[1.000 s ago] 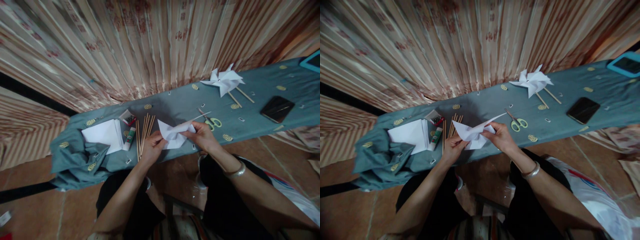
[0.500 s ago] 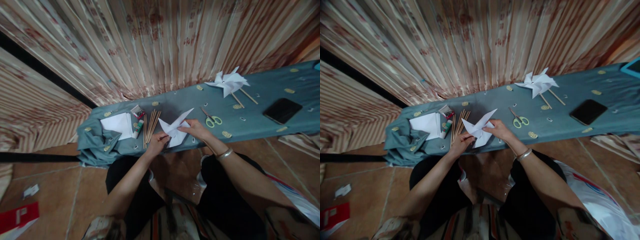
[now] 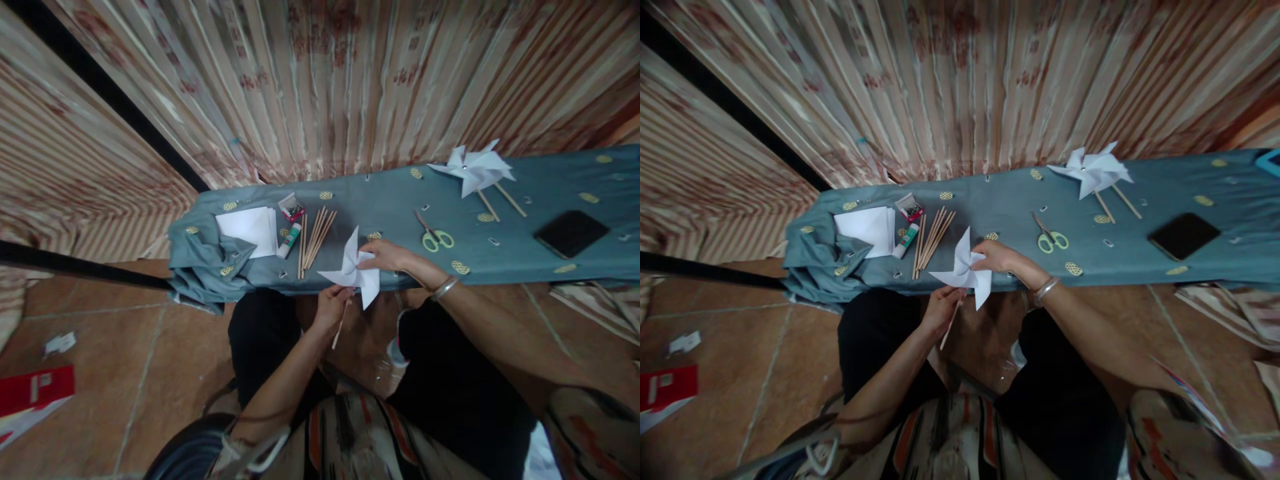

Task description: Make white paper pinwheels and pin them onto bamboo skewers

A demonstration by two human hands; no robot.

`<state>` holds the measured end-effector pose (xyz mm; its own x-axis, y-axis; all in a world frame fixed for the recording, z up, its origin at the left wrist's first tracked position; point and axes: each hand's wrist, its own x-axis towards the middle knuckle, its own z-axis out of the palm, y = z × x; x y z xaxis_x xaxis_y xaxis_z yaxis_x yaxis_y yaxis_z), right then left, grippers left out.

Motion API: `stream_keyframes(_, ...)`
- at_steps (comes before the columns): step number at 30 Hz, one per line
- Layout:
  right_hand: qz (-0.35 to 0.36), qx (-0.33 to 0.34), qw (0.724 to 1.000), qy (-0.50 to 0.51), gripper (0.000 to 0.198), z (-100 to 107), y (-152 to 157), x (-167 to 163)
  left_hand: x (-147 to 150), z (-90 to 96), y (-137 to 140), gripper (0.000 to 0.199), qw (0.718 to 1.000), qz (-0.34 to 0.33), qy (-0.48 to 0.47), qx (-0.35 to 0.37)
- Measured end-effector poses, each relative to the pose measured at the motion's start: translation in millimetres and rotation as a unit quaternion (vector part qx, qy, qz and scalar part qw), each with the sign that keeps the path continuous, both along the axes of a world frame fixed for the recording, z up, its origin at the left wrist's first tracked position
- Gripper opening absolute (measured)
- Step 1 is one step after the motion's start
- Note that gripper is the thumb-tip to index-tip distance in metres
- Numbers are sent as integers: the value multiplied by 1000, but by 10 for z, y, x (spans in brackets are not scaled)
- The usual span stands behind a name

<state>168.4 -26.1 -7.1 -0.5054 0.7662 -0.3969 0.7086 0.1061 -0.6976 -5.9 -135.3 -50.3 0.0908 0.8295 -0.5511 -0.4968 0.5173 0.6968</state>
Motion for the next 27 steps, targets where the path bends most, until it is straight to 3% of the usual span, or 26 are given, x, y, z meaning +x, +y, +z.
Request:
stream_keyframes(6,71,-7,996,-56,14,159,238,-38,111,-30,34,21,996,-3,-66,-54)
stream_keyframes(15,182,59,964,-184,16,225,234,-104,138,-72,32,23,982,-58,-104,-143)
stream_keyframes(20,200,87,948,-230,17,271,237,-145,157,-103,52,27,986,-52,-80,-139)
stream_keyframes(27,210,25,949,-231,16,292,331,-199,144,-124,60,36,987,-57,-85,-120)
